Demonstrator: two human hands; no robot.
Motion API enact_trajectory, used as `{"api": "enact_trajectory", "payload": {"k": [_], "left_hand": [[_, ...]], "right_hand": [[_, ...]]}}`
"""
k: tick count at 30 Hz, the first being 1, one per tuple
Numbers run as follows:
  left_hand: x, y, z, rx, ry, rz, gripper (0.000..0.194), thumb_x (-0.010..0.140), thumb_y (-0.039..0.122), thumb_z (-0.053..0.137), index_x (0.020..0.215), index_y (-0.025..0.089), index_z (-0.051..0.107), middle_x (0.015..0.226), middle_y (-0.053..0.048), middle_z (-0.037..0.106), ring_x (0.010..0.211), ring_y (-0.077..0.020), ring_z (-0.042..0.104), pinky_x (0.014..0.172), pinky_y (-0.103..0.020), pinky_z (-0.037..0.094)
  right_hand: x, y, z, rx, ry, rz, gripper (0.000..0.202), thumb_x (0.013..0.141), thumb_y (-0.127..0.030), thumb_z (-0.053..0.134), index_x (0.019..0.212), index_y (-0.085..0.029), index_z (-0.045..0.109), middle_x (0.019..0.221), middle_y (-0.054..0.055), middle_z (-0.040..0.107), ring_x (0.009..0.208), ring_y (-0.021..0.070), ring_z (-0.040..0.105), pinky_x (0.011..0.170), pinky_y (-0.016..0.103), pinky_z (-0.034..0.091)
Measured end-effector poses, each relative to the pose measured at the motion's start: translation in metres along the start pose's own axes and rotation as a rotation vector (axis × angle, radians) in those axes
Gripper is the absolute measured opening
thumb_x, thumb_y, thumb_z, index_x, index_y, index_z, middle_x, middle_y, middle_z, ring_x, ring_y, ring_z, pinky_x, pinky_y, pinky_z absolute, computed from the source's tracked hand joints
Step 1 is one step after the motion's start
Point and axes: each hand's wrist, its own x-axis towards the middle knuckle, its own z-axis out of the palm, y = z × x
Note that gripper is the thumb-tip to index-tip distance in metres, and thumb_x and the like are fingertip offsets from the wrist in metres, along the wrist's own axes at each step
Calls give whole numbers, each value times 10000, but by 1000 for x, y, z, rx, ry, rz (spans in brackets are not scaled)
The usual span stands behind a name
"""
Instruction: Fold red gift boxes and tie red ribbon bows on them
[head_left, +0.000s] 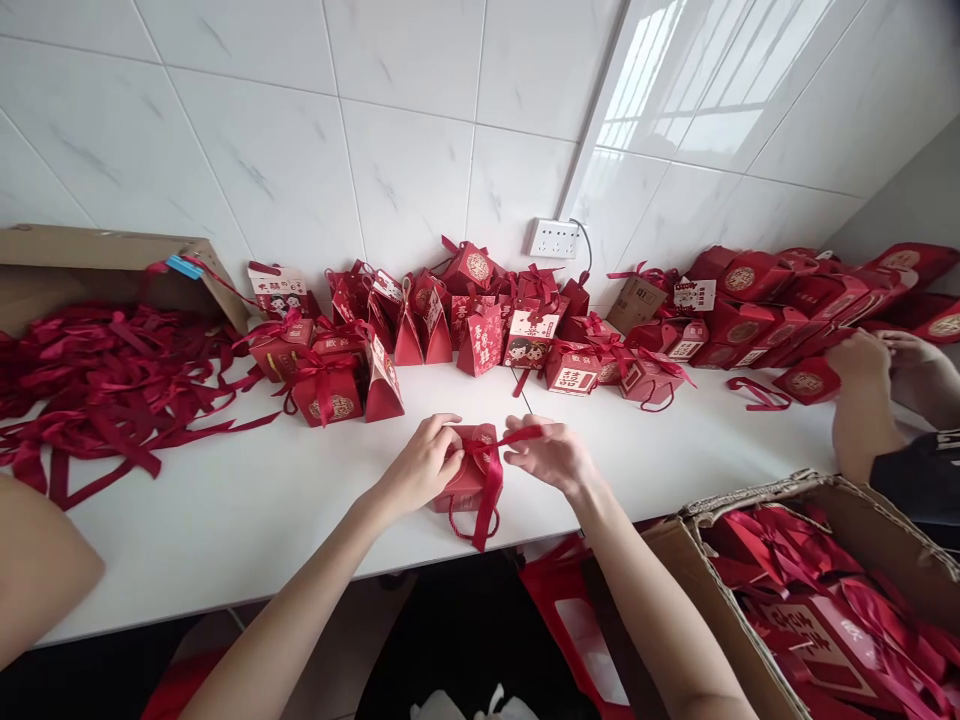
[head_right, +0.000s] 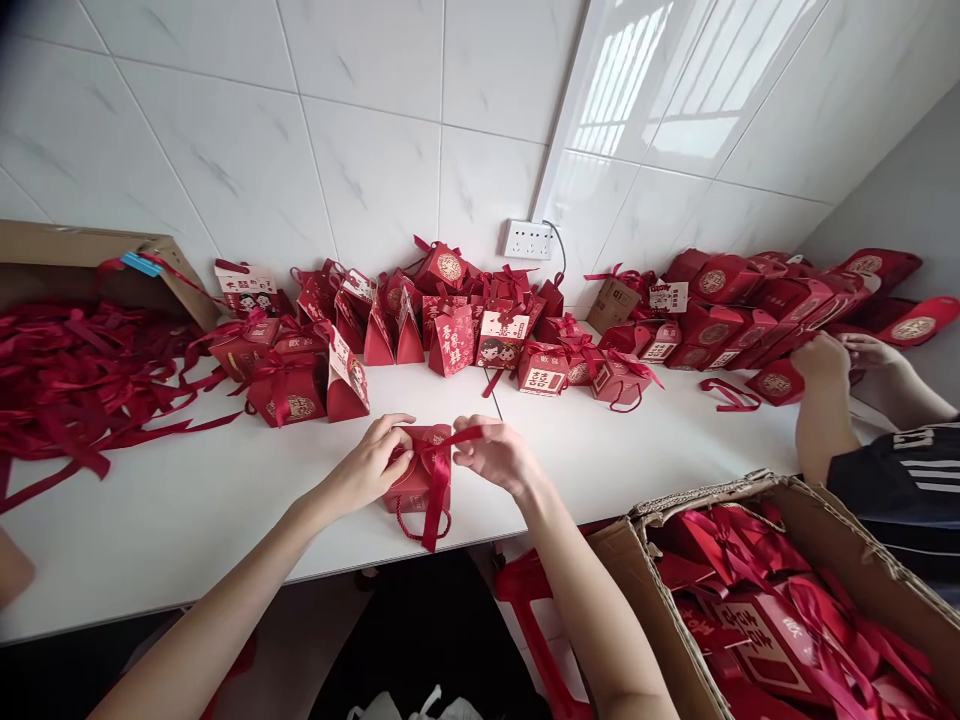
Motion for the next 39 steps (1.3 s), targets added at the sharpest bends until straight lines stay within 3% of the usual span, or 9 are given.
{"api": "enact_trajectory", "payload": {"k": [5, 9, 13, 16, 20, 23, 26, 32, 39], "left_hand": [[5, 5, -3, 8, -73, 6, 69, 851, 173, 430, 814, 207, 478, 1184, -102, 515, 1134, -261, 515, 916, -441, 465], [13, 13, -5, -14, -79, 32, 183, 778, 176, 524, 957, 212, 507, 1222, -102, 503, 1198, -280, 462, 981, -470, 409], [18, 19, -6, -87, -5, 121, 91, 749, 154, 556, 811, 208, 518, 1196, -92, 531, 1188, -275, 462, 991, -469, 372], [19, 21, -7, -314, 125, 66, 77, 782, 159, 526, 729, 202, 490, 1044, -75, 605, 1062, -230, 537, 922, -406, 413], [19, 18, -12, -797, 287, -156, 136, 811, 300, 572, 742, 187, 542, 841, -45, 652, 807, -172, 588, 725, -295, 462], [21, 10, -19, -1106, 439, -299, 204, 778, 333, 641, 695, 155, 585, 729, -16, 634, 565, -89, 506, 525, -209, 403], [23, -1, -29, -1217, 547, -364, 176, 745, 267, 685, 665, 145, 587, 565, 32, 546, 446, -49, 410, 421, -174, 315], [19, -16, -45, -1482, 706, -429, 196, 717, 189, 667, 625, 158, 498, 619, 42, 533, 432, -27, 409, 401, -151, 346], [17, -29, -44, -1728, 689, -368, 184, 761, 254, 669, 707, 189, 505, 635, 52, 507, 563, -64, 505, 534, -178, 459]], "right_hand": [[-18, -29, -6, 153, 231, -318, 344, 705, -441, 689, 577, -208, 470, 697, -23, 482, 541, 95, 381, 494, 229, 382], [-22, -46, -4, -45, 278, -316, 215, 753, -416, 691, 704, -216, 631, 713, -15, 518, 520, 80, 390, 478, 226, 356], [-19, -49, -4, -254, 340, -420, 230, 717, -436, 733, 734, -210, 694, 689, -9, 564, 581, 93, 457, 548, 239, 389], [-15, -47, -6, -234, 398, -496, 243, 637, -417, 799, 741, -218, 706, 644, -24, 578, 607, 103, 497, 607, 252, 420], [-12, -41, -9, -142, 401, -548, 254, 630, -423, 802, 682, -210, 674, 622, -24, 585, 596, 111, 520, 598, 264, 443], [-13, -36, -12, -108, 406, -592, 270, 683, -460, 755, 662, -211, 651, 624, -19, 580, 606, 123, 537, 608, 285, 466], [-15, -34, -14, -106, 404, -600, 274, 713, -468, 728, 662, -215, 635, 620, -21, 556, 608, 127, 530, 601, 293, 469], [-14, -32, -13, -136, 442, -546, 332, 692, -519, 721, 649, -219, 586, 598, -30, 482, 553, 121, 453, 556, 296, 423], [-13, -28, -10, -33, 436, -517, 471, 628, -609, 719, 547, -215, 476, 565, -43, 338, 533, 120, 365, 531, 298, 366]]}}
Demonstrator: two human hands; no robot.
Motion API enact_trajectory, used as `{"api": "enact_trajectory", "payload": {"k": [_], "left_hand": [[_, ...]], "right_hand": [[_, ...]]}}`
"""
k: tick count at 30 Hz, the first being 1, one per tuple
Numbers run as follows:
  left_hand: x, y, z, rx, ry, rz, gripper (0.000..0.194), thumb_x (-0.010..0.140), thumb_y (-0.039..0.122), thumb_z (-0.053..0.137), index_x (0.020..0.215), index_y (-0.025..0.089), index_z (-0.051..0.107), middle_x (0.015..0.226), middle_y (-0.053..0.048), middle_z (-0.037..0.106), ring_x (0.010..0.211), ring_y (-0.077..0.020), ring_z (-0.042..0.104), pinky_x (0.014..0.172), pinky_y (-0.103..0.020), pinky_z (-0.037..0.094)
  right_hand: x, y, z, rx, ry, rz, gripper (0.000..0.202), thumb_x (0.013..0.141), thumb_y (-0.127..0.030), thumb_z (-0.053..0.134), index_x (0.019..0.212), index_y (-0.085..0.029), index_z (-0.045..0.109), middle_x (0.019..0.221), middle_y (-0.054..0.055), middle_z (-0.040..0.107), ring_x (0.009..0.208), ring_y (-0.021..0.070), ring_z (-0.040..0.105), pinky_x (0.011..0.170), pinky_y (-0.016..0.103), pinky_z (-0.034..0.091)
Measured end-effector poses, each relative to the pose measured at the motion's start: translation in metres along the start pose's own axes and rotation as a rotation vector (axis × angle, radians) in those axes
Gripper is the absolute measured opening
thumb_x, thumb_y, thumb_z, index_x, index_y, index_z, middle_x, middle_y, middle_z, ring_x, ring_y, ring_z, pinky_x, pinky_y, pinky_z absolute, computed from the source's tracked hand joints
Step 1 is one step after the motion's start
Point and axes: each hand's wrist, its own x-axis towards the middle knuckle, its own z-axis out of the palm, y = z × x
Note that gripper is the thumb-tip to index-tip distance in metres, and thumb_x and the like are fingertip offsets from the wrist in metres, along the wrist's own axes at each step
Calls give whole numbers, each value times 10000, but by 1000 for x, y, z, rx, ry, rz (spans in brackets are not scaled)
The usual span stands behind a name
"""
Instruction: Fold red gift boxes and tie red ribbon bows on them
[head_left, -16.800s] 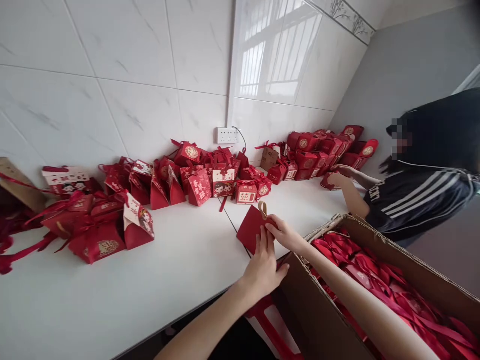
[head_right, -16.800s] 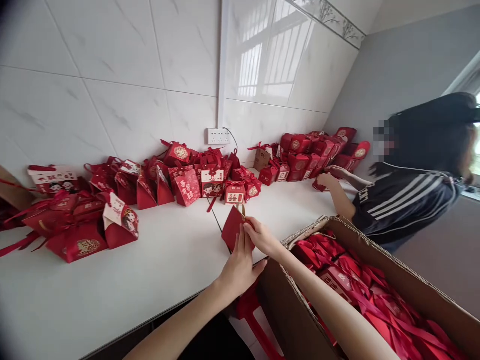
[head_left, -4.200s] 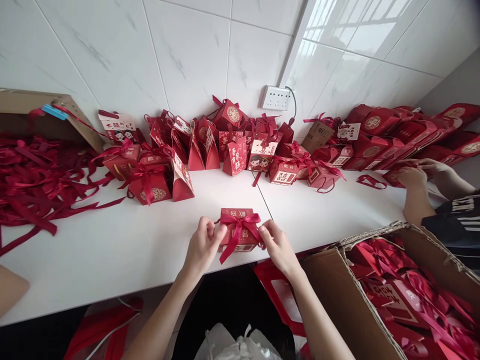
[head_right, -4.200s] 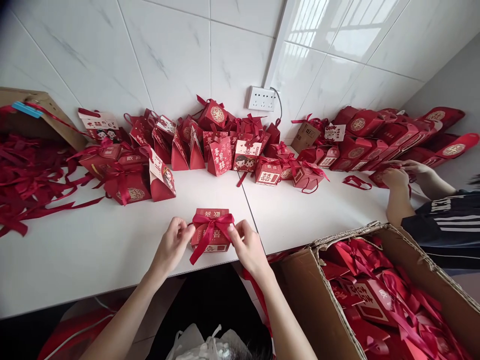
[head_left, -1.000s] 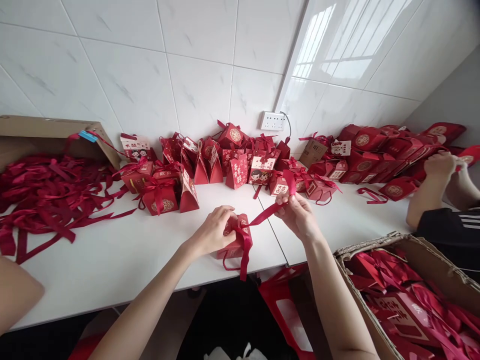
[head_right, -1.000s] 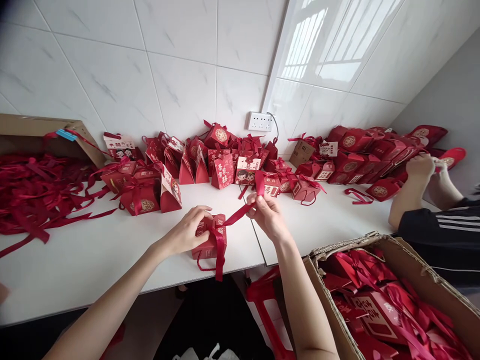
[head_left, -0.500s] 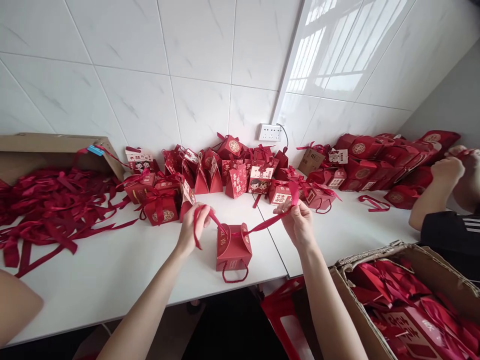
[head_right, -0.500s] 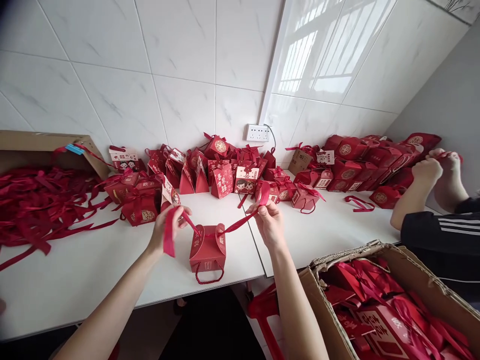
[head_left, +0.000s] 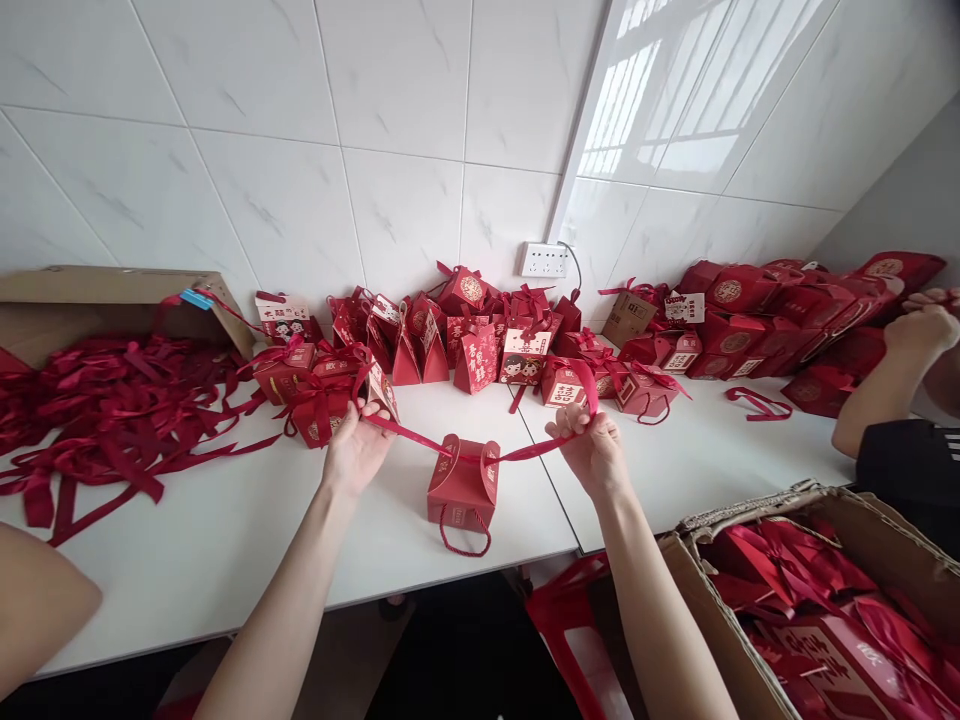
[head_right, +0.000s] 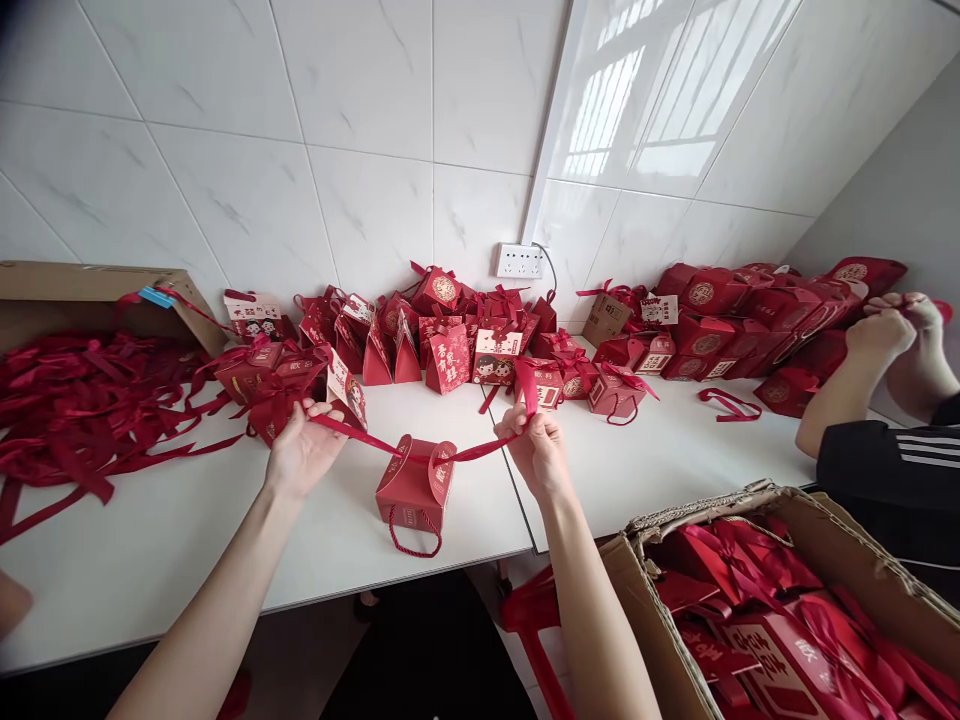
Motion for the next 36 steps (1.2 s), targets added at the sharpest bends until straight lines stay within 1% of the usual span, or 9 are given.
{"api": "enact_trajectory", "payload": {"k": [3, 7, 11, 15, 19, 25, 31, 34, 36], "left_hand": [[10, -3, 8, -27, -72, -13, 208, 752, 264, 663, 685, 192, 479, 632, 51, 486, 626, -81, 528, 616, -206, 485], [23, -5, 37, 18, -201, -64, 128, 735, 200, 637, 704, 177, 514, 597, 49, 441, 565, -73, 491, 560, -193, 450], [25, -7, 70, 135, -343, -116, 83, 687, 139, 650, 702, 144, 568, 584, 35, 463, 472, -61, 428, 454, -191, 374], [22, -8, 88, 222, -415, -93, 123, 728, 201, 677, 687, 141, 578, 579, 34, 479, 446, -51, 408, 445, -191, 358], [19, -7, 96, 287, -433, -66, 203, 736, 287, 700, 671, 138, 578, 630, 11, 528, 506, -74, 480, 480, -209, 402], [10, -3, 103, 394, -423, -50, 215, 713, 307, 719, 708, 148, 574, 635, 18, 566, 491, -74, 506, 482, -207, 414], [-1, -1, 109, 681, -396, 139, 179, 762, 334, 669, 743, 166, 610, 574, 22, 580, 485, -101, 529, 503, -226, 419], [-7, 1, 113, 835, -455, 178, 152, 755, 312, 678, 753, 166, 635, 519, 22, 572, 476, -113, 525, 507, -231, 421], [-11, 4, 114, 890, -510, 180, 131, 753, 285, 676, 722, 166, 631, 531, 19, 572, 492, -118, 540, 517, -231, 430]], "right_hand": [[2, 1, 4, 44, -23, 19, 444, 643, -585, 720, 560, -218, 486, 559, -51, 322, 500, 106, 328, 514, 290, 347], [14, -1, 19, 46, -89, 29, 263, 694, -448, 731, 692, -223, 593, 631, -29, 470, 530, 105, 404, 553, 293, 380], [32, -8, 43, -95, -165, 27, 229, 709, -424, 718, 742, -217, 624, 626, -21, 541, 581, 127, 487, 589, 293, 412], [42, -13, 67, -252, -225, 8, 261, 716, -455, 697, 726, -204, 627, 624, -18, 557, 565, 116, 474, 543, 255, 395], [43, -8, 78, -306, -206, 9, 310, 716, -497, 678, 682, -199, 599, 622, -23, 530, 550, 106, 428, 509, 236, 368], [41, 2, 76, -151, -177, 2, 268, 718, -455, 697, 766, -203, 615, 692, -19, 553, 611, 108, 461, 598, 249, 401], [42, -3, 80, -103, -202, 17, 345, 613, -424, 790, 739, -212, 548, 653, -39, 555, 572, 101, 481, 559, 241, 404], [44, -7, 85, -99, -262, 49, 413, 578, -408, 814, 758, -216, 496, 631, -52, 583, 576, 105, 522, 602, 255, 437], [45, -10, 86, -147, -272, 70, 449, 575, -416, 812, 770, -220, 458, 600, -63, 582, 559, 108, 524, 577, 252, 433]]}}
